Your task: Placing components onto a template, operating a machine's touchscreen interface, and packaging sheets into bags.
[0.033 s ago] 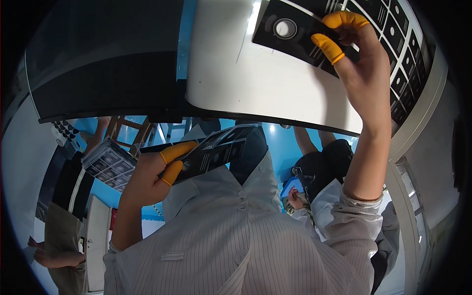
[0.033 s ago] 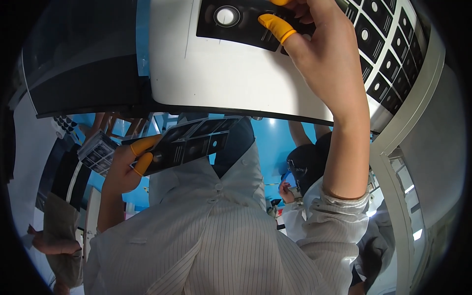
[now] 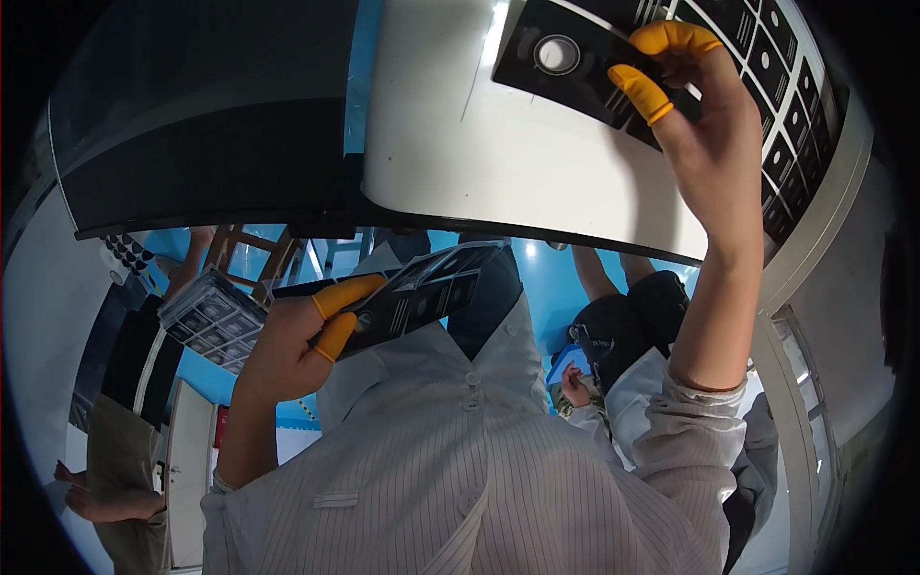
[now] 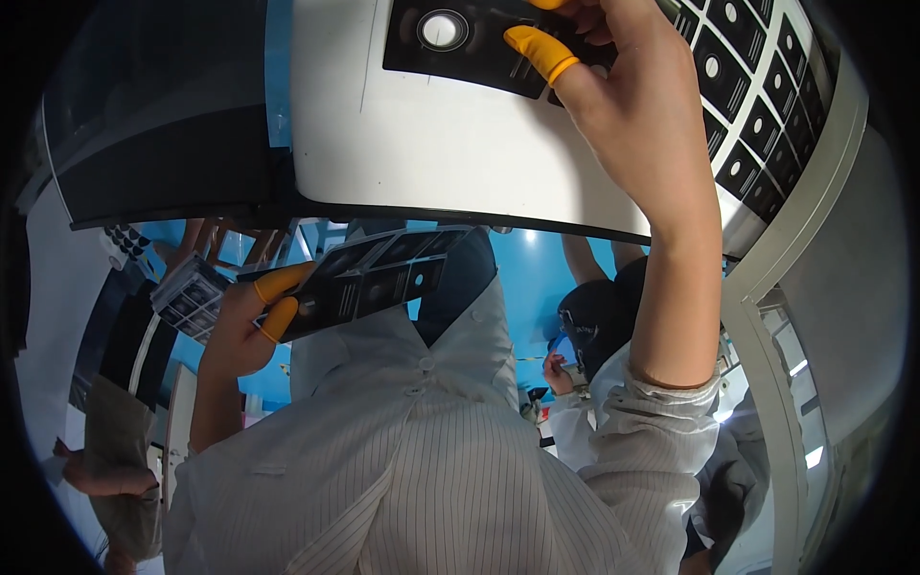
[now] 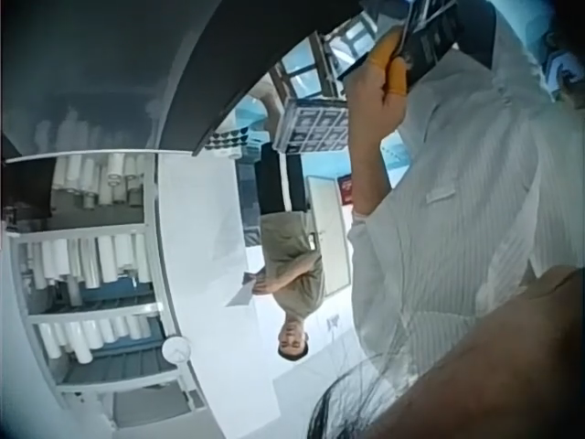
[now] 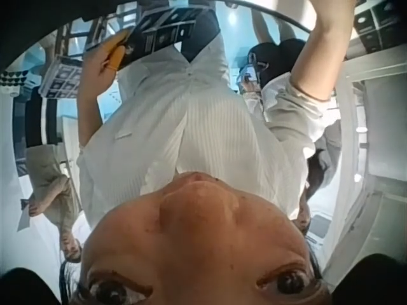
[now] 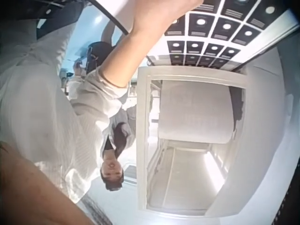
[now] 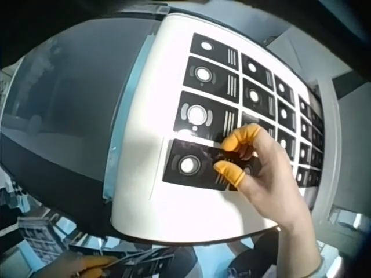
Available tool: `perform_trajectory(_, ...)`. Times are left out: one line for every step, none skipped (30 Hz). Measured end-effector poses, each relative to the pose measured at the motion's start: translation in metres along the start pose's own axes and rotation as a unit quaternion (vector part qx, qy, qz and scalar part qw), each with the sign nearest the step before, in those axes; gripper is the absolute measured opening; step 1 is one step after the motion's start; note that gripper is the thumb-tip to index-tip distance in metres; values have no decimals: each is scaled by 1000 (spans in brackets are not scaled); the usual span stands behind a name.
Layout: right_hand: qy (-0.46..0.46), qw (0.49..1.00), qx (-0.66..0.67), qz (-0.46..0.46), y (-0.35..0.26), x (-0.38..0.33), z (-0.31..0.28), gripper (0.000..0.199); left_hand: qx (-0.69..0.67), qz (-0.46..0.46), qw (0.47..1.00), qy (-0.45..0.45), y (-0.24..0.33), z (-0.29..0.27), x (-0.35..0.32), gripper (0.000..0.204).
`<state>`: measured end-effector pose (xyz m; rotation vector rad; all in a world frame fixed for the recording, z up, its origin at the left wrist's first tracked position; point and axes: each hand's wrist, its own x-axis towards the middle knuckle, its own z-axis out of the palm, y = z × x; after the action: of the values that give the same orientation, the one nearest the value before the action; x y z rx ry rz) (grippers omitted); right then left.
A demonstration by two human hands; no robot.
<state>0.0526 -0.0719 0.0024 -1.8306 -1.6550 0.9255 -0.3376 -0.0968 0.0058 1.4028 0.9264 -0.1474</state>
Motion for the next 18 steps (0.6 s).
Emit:
perform_trajectory(-5, 1000, 1, -8, 1, 0, -1, 33, 4, 1, 1000, 1, 0, 0, -1, 15)
perform_trajectory(-5, 1000, 1, -9, 2, 0, 0, 33, 8, 2, 1000, 2, -1, 1, -1, 15)
perform_trajectory(-5, 1000, -6, -3, 2, -1, 0, 33, 8, 2, 1000, 2, -1, 2, -2, 15)
perform_trajectory(-4, 1000, -13, 2, 2, -1, 1, 32, 9, 6, 1000, 6, -1, 2, -2, 15)
perform_trajectory(-3, 1000, -14, 1, 3, -1, 1, 32, 10, 11, 1000, 9, 0, 3, -2, 15)
perform_trajectory(2, 1000, -19, 1, 4, -2, 2, 32, 10, 13, 1000, 9, -1, 3, -3, 15)
perform_trajectory(8, 1000, -25, 0, 4, -2, 2, 32, 8, 7, 1000, 4, -2, 3, -4, 15)
perform_trajectory(10, 1000, -27, 0, 4, -2, 2, 32, 7, 1, 1000, -1, -3, 3, -5, 16)
perform_trajectory(15, 999, -43, -8, 4, -2, 3, 33, 7, 5, 1000, -2, -4, 3, -5, 16)
perform_trajectory(19, 998, -57, -16, 2, -1, 4, 34, 3, -2, 1000, -3, -5, 4, -6, 17)
perform_trajectory(11, 998, -59, -11, -4, 1, 5, 32, -1, -9, 1000, -5, -5, 4, -7, 19)
perform_trajectory(12, 998, -60, -10, -14, 4, 4, 32, 0, -8, 1000, -6, -3, 4, -7, 19)
perform_trajectory(-3, 996, -53, 74, -38, 13, 4, 30, -12, -19, 1000, -3, -2, 3, -8, 22)
perform_trajectory(-17, 986, -46, 159, -52, 17, 3, 28, -23, -29, 999, -1, -1, 4, -8, 24)
perform_trajectory(-22, 985, -54, 161, -54, 17, 2, 27, -23, -29, 999, -1, -2, 4, -8, 24)
perform_trajectory(-21, 985, -55, 163, -56, 16, 0, 27, -30, -25, 999, 1, -3, 5, -8, 25)
perform_trajectory(-23, 982, -71, 171, -58, 16, -1, 27, -36, -21, 999, 3, -3, 6, -8, 27)
perform_trajectory(-26, 979, -87, 180, -60, 15, -2, 28, -36, -20, 999, 1, -4, 6, -8, 27)
